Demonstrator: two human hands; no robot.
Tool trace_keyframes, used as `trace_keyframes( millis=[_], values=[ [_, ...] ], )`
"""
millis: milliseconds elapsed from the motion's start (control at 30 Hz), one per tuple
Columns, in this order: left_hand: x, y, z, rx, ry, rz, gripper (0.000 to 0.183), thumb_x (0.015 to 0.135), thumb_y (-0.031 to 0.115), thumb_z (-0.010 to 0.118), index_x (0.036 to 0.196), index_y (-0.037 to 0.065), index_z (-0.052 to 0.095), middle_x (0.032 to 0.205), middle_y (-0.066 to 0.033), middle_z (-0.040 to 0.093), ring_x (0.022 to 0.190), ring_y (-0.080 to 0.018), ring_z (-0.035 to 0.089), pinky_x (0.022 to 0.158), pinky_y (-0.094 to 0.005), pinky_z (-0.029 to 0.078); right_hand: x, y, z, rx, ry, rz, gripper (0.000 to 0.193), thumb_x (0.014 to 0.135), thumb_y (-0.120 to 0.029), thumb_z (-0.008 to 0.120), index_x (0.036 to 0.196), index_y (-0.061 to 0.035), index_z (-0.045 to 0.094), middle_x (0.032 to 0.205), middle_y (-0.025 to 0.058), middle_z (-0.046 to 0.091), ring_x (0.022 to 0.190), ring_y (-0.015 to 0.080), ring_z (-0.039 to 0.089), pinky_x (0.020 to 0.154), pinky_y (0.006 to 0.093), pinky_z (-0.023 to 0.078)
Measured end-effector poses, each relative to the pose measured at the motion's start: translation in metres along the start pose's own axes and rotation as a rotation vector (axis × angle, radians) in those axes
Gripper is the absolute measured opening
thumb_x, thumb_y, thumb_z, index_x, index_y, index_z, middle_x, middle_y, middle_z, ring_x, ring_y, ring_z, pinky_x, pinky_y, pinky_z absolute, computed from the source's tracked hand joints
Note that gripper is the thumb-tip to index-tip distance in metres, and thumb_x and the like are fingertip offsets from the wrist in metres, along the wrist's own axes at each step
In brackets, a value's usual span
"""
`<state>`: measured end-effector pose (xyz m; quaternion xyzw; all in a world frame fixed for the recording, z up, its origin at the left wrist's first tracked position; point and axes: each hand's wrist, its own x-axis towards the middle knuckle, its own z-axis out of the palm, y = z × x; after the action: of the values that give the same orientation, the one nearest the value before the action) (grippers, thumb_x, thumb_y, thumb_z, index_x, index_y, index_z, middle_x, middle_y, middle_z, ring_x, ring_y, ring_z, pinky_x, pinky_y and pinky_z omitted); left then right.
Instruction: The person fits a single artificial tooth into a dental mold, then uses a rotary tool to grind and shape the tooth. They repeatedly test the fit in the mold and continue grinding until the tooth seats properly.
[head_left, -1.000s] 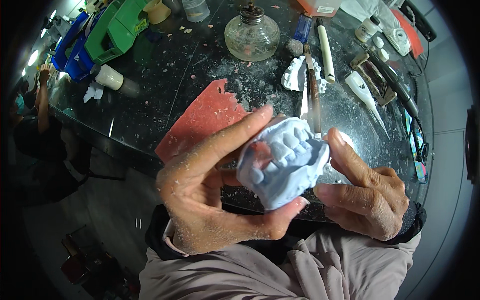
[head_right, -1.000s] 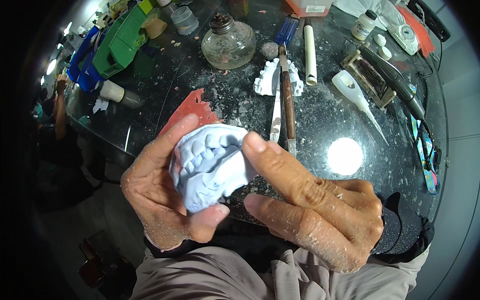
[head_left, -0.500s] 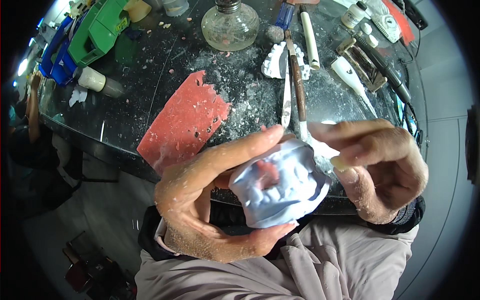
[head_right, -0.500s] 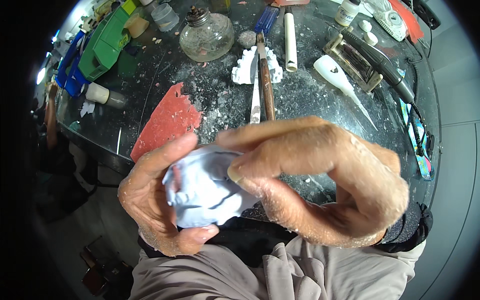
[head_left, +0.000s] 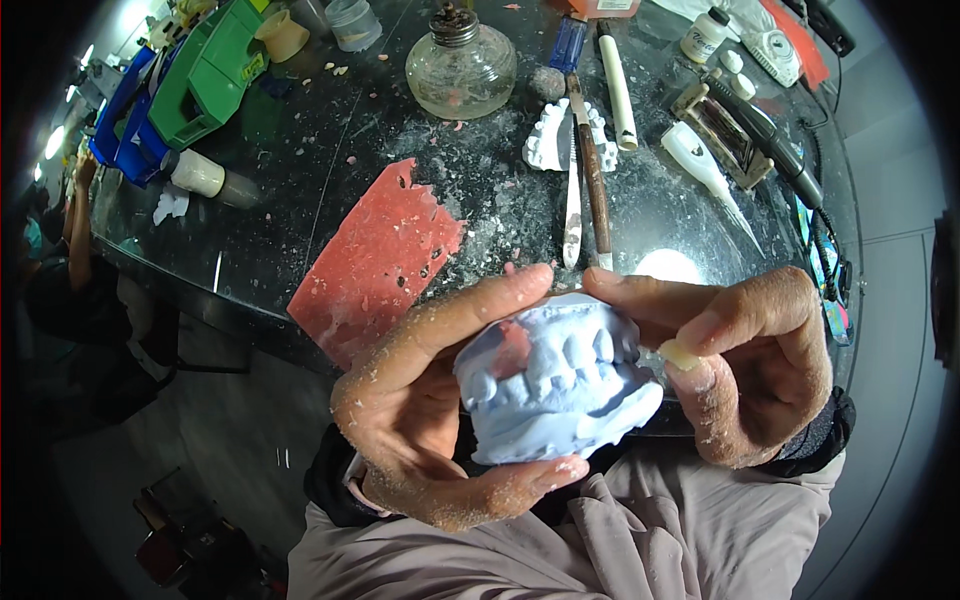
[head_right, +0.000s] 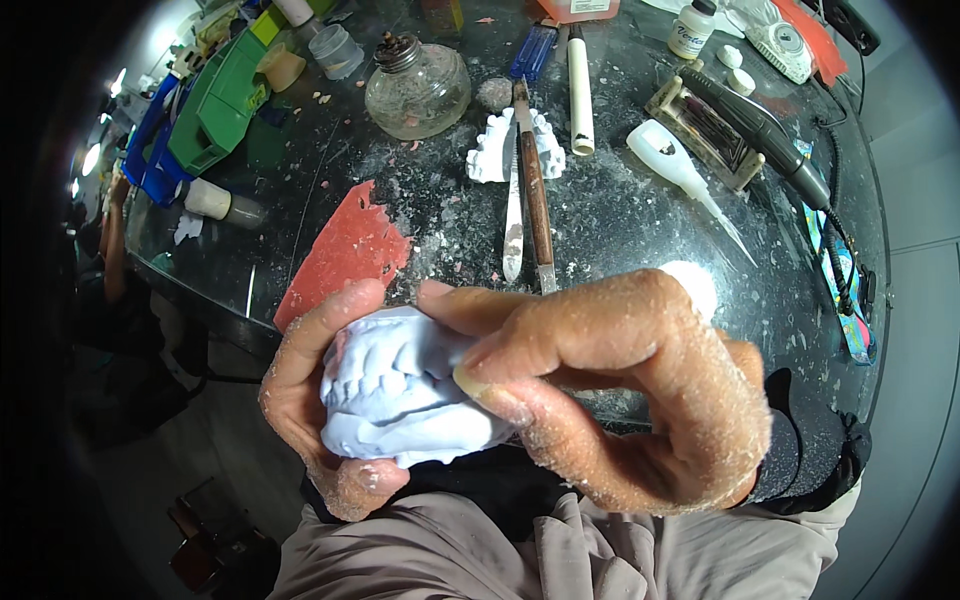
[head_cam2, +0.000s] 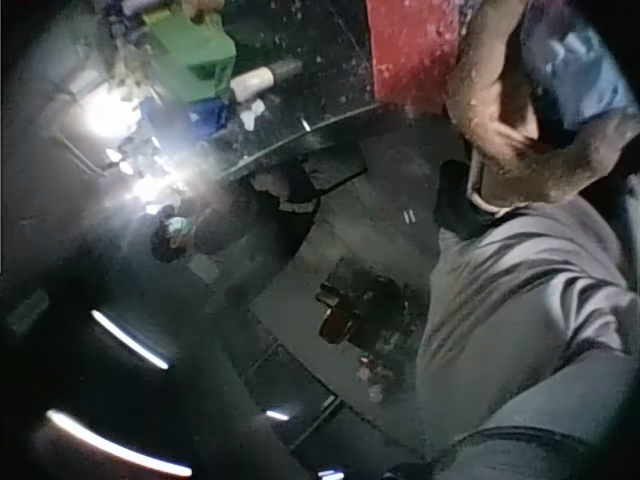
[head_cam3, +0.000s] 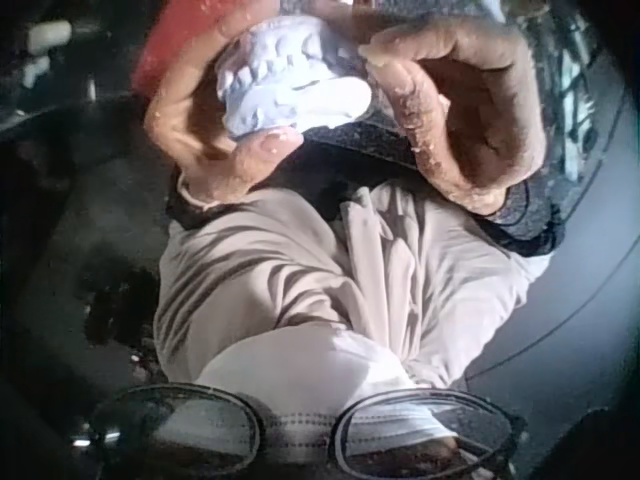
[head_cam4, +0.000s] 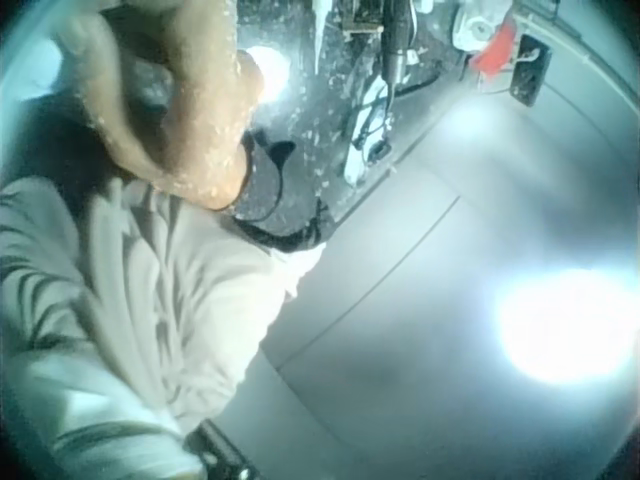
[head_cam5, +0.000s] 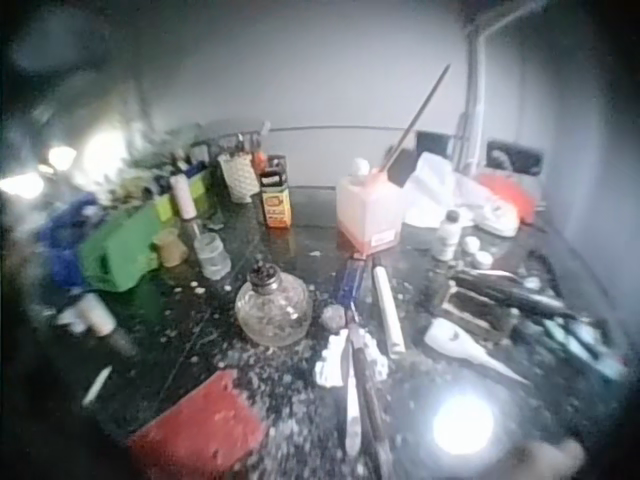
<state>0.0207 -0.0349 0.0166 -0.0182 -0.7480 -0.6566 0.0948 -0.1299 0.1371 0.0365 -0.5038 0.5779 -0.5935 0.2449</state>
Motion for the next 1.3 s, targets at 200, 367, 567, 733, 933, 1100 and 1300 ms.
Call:
trace_keyframes(
  millis=[200,367,567,733,933,1100,1300],
  values=[
    [-0.001,-0.008,0.0,-0.102,-0.127,-0.054,0.088,0.072,-0.001,0.072,0.14,-0.012,0.017,0.135,-0.0247,0.043,0.125,-0.0256,0.046,0.104,-0.0408,0.039,0.017,0.002,-0.009,-0.266,-0.067,-0.307,0.01,0.079,0.001,0.069,0.088,0.0055,0.065,0.097,0.0239,0.065,0.087,0.029,0.069,0.082,0.0453,0.057],
    [0.007,-0.004,0.018,0.04,-0.026,-0.1,0.083,0.071,-0.004,0.072,0.136,-0.018,0.023,0.125,-0.0278,0.052,0.113,-0.0241,0.057,0.096,-0.0377,0.046,0.016,-0.002,-0.012,-0.216,-0.081,-0.166,0.015,0.076,-0.003,0.074,0.09,0.0032,0.071,0.086,0.019,0.067,0.079,0.0257,0.07,0.081,0.0458,0.058],
    [0.009,-0.01,0.018,0.003,-0.006,-0.073,0.078,0.069,-0.002,0.075,0.132,-0.016,0.031,0.119,-0.026,0.056,0.108,-0.0235,0.06,0.092,-0.0358,0.048,0.019,0.007,0.002,-0.089,0.049,-0.179,0.015,0.076,-0.006,0.075,0.088,0.0024,0.073,0.082,0.0166,0.068,0.077,0.023,0.069,0.075,0.0392,0.059],
    [0.016,-0.007,0.021,-0.023,-0.013,-0.004,0.075,0.068,0.0,0.078,0.128,-0.015,0.037,0.114,-0.0245,0.059,0.104,-0.0229,0.062,0.089,-0.0342,0.05,0.02,-0.009,-0.018,-0.383,-0.224,-0.148,0.018,0.07,-0.008,0.079,0.085,-0.0002,0.074,0.08,0.014,0.068,0.07,0.0203,0.068,0.062,0.0309,0.059],
    [0.017,-0.008,0.022,-0.04,0.014,0.067,0.07,0.066,0.003,0.08,0.124,-0.013,0.045,0.108,-0.0227,0.063,0.099,-0.0222,0.064,0.085,-0.0323,0.052,0.011,0.015,-0.008,-0.253,-0.067,-0.326,0.018,0.063,-0.007,0.079,0.079,-0.0008,0.073,0.08,0.0133,0.068,0.066,0.0194,0.068,0.056,0.0286,0.058],
    [0.018,-0.008,0.022,-0.052,0.04,0.139,0.066,0.065,0.005,0.083,0.121,-0.012,0.052,0.104,-0.0212,0.066,0.094,-0.0217,0.067,0.081,-0.0307,0.054,0.018,-0.008,-0.015,-0.373,-0.165,-0.208,0.014,0.067,-0.007,0.077,0.079,-0.0008,0.074,0.08,0.0127,0.067,0.065,0.0185,0.067,0.055,0.0303,0.056],
    [0.017,-0.012,0.024,-0.104,0.065,0.214,0.064,0.063,0.006,0.085,0.118,-0.01,0.057,0.1,-0.0198,0.068,0.091,-0.0211,0.069,0.078,-0.0294,0.055,0.016,-0.014,-0.016,-0.378,-0.189,-0.161,0.014,0.073,-0.013,0.076,0.083,-0.0032,0.075,0.078,0.011,0.067,0.064,0.0171,0.065,0.055,0.0287,0.055]
  ],
)
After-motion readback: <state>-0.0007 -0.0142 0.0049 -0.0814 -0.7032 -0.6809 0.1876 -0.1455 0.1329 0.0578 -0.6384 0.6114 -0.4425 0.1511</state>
